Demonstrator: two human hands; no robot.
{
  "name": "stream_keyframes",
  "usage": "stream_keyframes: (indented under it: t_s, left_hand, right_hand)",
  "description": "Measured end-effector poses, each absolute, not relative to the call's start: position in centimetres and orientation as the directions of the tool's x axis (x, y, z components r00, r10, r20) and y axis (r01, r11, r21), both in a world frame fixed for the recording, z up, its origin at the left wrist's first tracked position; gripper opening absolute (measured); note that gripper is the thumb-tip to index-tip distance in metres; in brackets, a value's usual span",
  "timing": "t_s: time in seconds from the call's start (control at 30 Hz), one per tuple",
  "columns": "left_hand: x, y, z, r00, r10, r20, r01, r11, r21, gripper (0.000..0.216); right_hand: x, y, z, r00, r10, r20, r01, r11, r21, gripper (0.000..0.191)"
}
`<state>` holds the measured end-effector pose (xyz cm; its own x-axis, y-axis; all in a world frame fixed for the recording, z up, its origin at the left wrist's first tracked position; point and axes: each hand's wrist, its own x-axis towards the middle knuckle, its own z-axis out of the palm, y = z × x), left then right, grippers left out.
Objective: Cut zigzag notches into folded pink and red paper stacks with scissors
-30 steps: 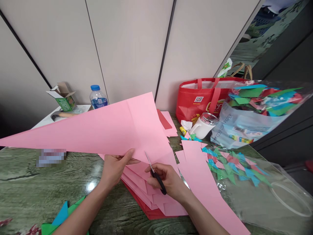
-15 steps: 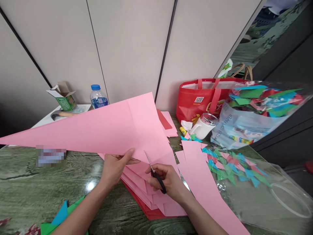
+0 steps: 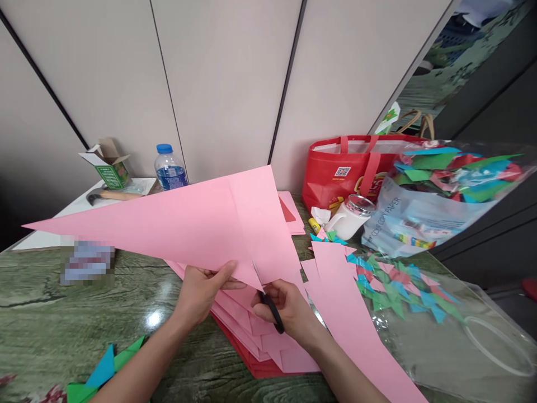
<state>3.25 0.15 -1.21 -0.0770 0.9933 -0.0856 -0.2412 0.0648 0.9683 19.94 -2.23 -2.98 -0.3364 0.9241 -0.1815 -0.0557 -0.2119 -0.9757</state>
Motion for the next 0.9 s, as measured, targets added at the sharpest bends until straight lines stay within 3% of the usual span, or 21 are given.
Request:
stream_keyframes:
  t_s: [0.9]
  left_hand:
    - [3.19,0.12,-0.98,-0.039,0.992,-0.119,-0.242,0.106,0.964,0.018]
  right_hand:
    - [19.49,-2.54,-3.75,-0.276,0.946,-0.173,-0.074,-0.200,-0.977,0.028]
